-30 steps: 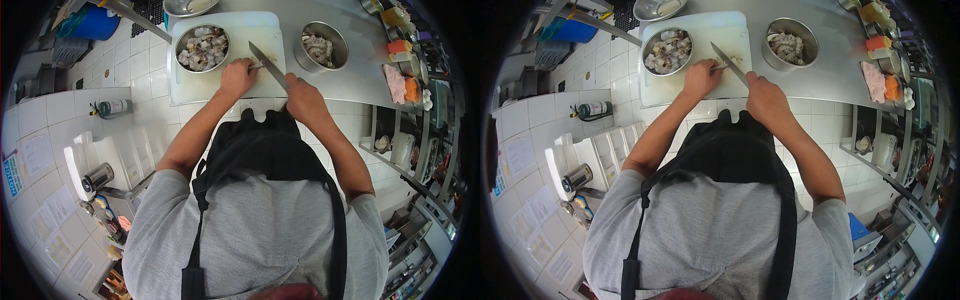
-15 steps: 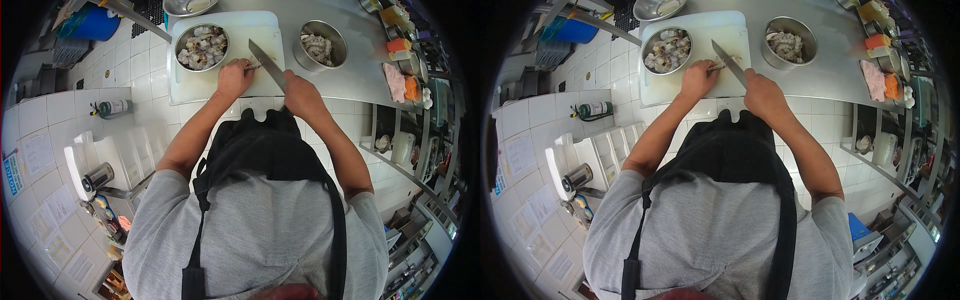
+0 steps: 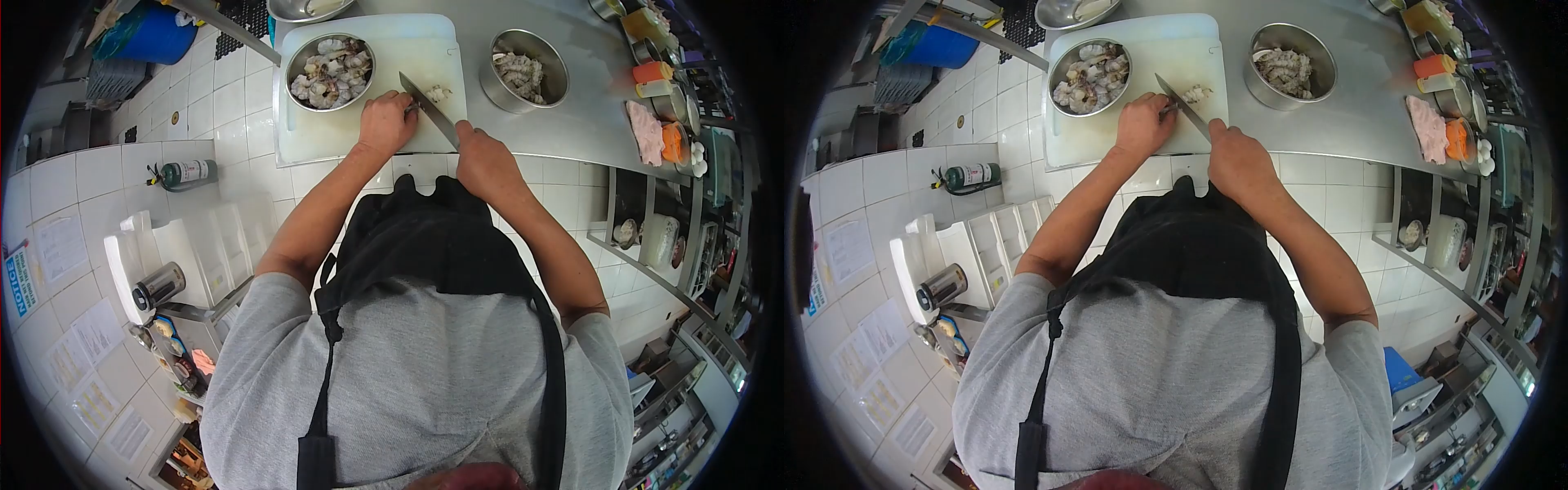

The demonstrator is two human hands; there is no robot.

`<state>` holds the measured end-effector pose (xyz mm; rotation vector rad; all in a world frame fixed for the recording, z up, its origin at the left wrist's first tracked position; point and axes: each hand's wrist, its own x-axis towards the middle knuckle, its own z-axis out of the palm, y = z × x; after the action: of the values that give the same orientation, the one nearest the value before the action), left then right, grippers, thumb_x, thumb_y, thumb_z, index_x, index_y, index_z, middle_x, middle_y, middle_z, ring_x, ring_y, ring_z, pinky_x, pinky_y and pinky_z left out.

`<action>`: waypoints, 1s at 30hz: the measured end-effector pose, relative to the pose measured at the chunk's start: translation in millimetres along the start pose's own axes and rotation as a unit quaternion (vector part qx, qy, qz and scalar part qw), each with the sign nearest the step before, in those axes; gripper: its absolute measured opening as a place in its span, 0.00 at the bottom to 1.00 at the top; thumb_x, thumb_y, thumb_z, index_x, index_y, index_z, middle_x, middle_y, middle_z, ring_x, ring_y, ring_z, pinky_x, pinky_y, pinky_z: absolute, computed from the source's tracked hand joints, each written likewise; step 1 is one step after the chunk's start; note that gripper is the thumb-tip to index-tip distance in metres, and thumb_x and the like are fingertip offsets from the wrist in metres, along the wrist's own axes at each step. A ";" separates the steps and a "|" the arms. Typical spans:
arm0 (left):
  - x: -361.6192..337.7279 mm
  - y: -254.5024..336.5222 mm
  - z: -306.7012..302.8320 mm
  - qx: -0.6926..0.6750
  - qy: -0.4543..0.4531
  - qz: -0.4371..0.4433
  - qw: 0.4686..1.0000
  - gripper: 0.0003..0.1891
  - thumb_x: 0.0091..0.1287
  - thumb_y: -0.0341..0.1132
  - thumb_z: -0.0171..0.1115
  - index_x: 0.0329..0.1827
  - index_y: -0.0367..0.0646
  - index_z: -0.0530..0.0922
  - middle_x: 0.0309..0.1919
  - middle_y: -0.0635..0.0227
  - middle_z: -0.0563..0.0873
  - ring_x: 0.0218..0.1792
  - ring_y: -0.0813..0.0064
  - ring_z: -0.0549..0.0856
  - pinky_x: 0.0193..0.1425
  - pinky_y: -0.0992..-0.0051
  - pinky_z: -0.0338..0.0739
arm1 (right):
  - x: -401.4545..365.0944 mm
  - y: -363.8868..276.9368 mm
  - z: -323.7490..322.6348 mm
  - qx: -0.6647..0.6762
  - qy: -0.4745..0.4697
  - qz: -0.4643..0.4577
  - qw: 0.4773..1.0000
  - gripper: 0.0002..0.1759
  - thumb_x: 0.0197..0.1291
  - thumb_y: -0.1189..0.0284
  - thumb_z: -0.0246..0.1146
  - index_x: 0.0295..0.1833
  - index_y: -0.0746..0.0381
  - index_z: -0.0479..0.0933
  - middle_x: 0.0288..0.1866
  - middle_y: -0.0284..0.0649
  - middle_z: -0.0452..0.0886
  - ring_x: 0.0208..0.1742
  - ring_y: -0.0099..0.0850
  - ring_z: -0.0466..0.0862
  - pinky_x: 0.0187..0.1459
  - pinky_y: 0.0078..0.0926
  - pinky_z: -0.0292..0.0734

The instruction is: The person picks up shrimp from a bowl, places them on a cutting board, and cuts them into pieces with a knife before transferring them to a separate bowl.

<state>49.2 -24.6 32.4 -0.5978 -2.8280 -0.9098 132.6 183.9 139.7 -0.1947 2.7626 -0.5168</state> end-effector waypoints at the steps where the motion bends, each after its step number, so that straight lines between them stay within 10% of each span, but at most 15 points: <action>1: -0.4 0.5 -0.1 0.008 -0.002 -0.006 1.000 0.10 0.67 0.37 0.71 0.44 0.41 0.88 0.40 0.54 0.91 0.40 0.47 0.91 0.48 0.52 0.86 | 4.2 -0.4 0.9 0.000 0.007 -0.004 1.000 0.15 0.63 0.81 0.60 0.55 0.69 0.72 0.43 0.62 0.86 0.45 0.61 0.90 0.50 0.56 0.86; 30: -11.9 -4.2 -11.4 0.004 -0.008 -0.065 0.998 0.11 0.64 0.38 0.75 0.42 0.41 0.89 0.40 0.57 0.91 0.42 0.53 0.91 0.50 0.54 0.84 | 0.5 -8.9 -4.8 0.017 0.003 -0.024 1.000 0.16 0.63 0.81 0.60 0.56 0.69 0.73 0.43 0.61 0.87 0.48 0.61 0.90 0.53 0.56 0.85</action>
<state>58.2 -38.3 36.8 -0.4244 -2.9122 -0.9166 131.2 177.2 147.2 -0.2532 2.7587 -0.5765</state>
